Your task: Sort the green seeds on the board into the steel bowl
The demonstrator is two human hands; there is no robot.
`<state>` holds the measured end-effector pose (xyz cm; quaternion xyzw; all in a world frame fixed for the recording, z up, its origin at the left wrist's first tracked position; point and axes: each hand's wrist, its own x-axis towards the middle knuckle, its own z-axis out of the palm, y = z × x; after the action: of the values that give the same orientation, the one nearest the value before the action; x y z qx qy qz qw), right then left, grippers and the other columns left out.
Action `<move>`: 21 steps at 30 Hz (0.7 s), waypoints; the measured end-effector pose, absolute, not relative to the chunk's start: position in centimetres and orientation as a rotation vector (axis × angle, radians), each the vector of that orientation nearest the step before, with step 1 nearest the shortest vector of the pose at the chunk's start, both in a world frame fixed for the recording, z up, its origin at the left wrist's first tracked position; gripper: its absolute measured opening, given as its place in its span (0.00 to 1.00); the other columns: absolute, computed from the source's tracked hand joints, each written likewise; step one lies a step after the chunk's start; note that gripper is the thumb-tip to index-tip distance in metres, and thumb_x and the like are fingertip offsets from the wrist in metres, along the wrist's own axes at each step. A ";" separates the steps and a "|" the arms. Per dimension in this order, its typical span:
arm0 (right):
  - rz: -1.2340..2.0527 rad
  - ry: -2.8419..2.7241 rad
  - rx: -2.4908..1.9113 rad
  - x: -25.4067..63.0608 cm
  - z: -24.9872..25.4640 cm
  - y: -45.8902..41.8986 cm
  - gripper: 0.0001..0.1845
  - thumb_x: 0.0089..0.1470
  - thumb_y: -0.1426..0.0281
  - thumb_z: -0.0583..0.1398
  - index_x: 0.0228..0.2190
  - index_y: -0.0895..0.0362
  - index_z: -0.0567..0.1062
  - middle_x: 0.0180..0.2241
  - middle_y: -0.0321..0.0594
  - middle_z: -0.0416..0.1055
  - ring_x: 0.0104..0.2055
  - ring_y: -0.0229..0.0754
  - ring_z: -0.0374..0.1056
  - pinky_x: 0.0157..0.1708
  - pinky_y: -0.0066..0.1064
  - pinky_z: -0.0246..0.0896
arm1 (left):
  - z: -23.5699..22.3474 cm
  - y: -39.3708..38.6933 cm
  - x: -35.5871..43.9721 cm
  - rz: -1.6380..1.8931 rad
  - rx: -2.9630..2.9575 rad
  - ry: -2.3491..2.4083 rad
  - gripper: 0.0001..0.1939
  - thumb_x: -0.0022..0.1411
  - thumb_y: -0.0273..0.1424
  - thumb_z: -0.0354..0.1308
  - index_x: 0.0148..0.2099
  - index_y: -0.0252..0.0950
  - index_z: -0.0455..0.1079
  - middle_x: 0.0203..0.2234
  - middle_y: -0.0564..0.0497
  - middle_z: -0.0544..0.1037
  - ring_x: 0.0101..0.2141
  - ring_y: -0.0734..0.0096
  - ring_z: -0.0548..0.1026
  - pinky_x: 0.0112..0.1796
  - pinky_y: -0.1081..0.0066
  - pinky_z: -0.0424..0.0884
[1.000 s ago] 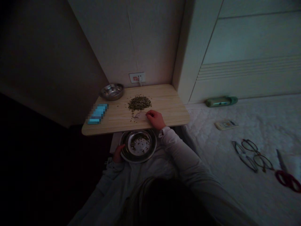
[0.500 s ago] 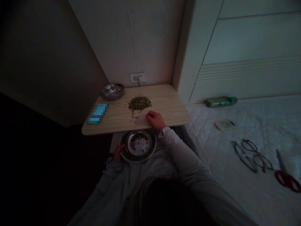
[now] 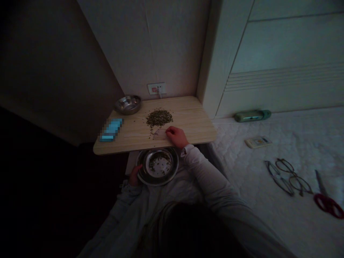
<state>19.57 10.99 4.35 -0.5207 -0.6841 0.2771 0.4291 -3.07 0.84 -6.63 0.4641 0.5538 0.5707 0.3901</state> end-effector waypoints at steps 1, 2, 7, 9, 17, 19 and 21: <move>0.697 -1.715 -1.295 19.6 4.3 11.0 0.10 0.42 0.70 0.52 0.24 0.59 0.72 0.22 0.35 0.68 0.25 0.34 0.61 0.28 0.26 0.53 | -6.4 0.8 -3.1 1.454 1.191 1.420 0.09 0.32 0.35 0.60 0.22 0.40 0.70 0.22 0.50 0.71 0.31 0.57 0.70 0.40 0.56 0.62; 0.701 -1.721 -1.290 19.6 4.3 11.0 0.10 0.42 0.70 0.52 0.25 0.59 0.72 0.22 0.35 0.68 0.25 0.34 0.61 0.28 0.26 0.54 | -6.2 0.7 -3.1 1.459 1.195 1.425 0.08 0.32 0.35 0.60 0.21 0.40 0.70 0.22 0.50 0.71 0.30 0.58 0.70 0.39 0.57 0.63; 0.705 -1.731 -1.285 19.6 4.2 11.0 0.10 0.42 0.70 0.52 0.25 0.59 0.72 0.22 0.34 0.68 0.25 0.34 0.61 0.28 0.26 0.54 | -5.2 0.6 -2.5 1.473 1.144 1.385 0.08 0.36 0.39 0.58 0.20 0.41 0.69 0.21 0.51 0.72 0.31 0.61 0.71 0.39 0.60 0.64; 0.706 -1.732 -1.284 19.6 4.1 11.1 0.10 0.42 0.70 0.52 0.26 0.59 0.72 0.23 0.35 0.69 0.26 0.34 0.61 0.29 0.26 0.54 | -5.1 0.6 -2.4 1.450 1.120 1.395 0.10 0.35 0.41 0.58 0.19 0.41 0.68 0.20 0.51 0.72 0.30 0.61 0.71 0.39 0.60 0.64; 0.707 -1.741 -1.290 19.5 4.1 11.2 0.11 0.43 0.70 0.52 0.28 0.60 0.72 0.25 0.36 0.70 0.28 0.35 0.63 0.30 0.26 0.56 | -4.8 0.4 -2.5 1.444 1.158 1.440 0.10 0.33 0.41 0.60 0.19 0.42 0.67 0.21 0.51 0.72 0.30 0.61 0.71 0.40 0.60 0.64; 0.705 -1.749 -1.288 19.5 4.2 11.2 0.11 0.43 0.70 0.52 0.28 0.60 0.73 0.25 0.37 0.70 0.28 0.35 0.63 0.31 0.27 0.56 | -4.5 0.4 -2.5 1.419 1.169 1.457 0.10 0.35 0.41 0.59 0.19 0.42 0.67 0.20 0.51 0.71 0.30 0.61 0.71 0.39 0.60 0.65; 0.702 -1.763 -1.285 19.4 4.3 11.1 0.11 0.43 0.71 0.52 0.28 0.60 0.73 0.25 0.37 0.70 0.28 0.35 0.63 0.31 0.27 0.56 | -4.3 0.5 -2.5 1.401 1.173 1.467 0.09 0.35 0.40 0.59 0.19 0.42 0.67 0.20 0.51 0.71 0.29 0.61 0.71 0.39 0.60 0.65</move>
<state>19.43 11.14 4.25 -0.5108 -0.7010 0.2792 0.4120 -2.51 0.47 -4.34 0.4611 0.5769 0.5510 0.3885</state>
